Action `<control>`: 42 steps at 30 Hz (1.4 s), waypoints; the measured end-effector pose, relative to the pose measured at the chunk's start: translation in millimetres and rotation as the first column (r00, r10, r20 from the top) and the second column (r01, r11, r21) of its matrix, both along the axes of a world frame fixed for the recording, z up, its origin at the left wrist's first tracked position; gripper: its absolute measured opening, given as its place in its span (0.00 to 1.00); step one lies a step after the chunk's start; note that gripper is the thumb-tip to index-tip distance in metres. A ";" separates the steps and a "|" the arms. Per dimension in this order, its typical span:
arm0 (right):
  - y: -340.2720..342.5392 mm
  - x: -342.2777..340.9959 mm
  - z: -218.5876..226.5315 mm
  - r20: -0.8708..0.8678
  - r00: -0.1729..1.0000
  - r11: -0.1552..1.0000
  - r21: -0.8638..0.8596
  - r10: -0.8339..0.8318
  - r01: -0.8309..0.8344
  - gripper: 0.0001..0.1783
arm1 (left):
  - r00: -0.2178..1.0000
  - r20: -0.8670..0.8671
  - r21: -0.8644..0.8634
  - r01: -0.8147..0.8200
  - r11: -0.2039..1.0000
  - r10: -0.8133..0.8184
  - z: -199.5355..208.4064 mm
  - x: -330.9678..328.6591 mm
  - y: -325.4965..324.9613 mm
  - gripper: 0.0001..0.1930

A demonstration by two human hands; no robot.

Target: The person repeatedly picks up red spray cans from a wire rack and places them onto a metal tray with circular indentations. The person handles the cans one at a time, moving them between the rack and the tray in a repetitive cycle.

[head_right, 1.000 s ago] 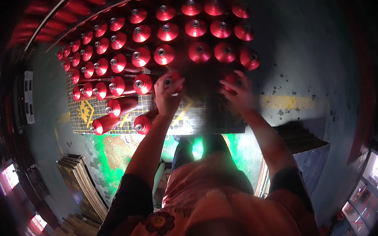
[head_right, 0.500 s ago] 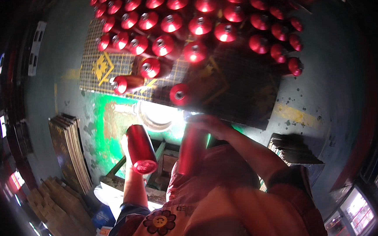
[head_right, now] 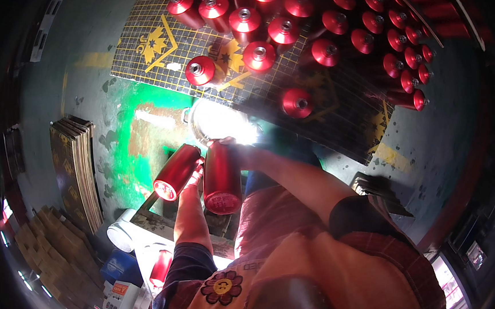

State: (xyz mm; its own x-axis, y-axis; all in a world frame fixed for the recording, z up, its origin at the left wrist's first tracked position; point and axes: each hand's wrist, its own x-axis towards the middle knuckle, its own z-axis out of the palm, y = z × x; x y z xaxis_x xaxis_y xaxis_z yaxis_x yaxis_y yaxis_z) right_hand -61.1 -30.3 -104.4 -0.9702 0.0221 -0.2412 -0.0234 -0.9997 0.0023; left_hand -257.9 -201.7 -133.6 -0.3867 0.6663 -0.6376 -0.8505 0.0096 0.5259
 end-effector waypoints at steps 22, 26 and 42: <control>161.1 336.3 155.8 0.336 0.734 -0.027 0.900 -0.589 -0.434 0.20 | 0.603 -0.761 -0.125 0.226 0.966 -0.240 104.9 54.9 151.1 0.20; 167.6 346.0 144.6 0.137 0.653 -0.275 0.829 -0.745 -0.487 0.21 | -0.049 -0.962 -0.272 0.229 0.935 -0.268 121.3 118.8 219.1 0.20; 159.2 319.7 105.2 -0.002 0.437 -0.386 0.472 -0.900 -0.793 0.23 | -0.049 -0.930 -0.366 0.203 0.908 -0.363 107.7 182.6 242.6 0.17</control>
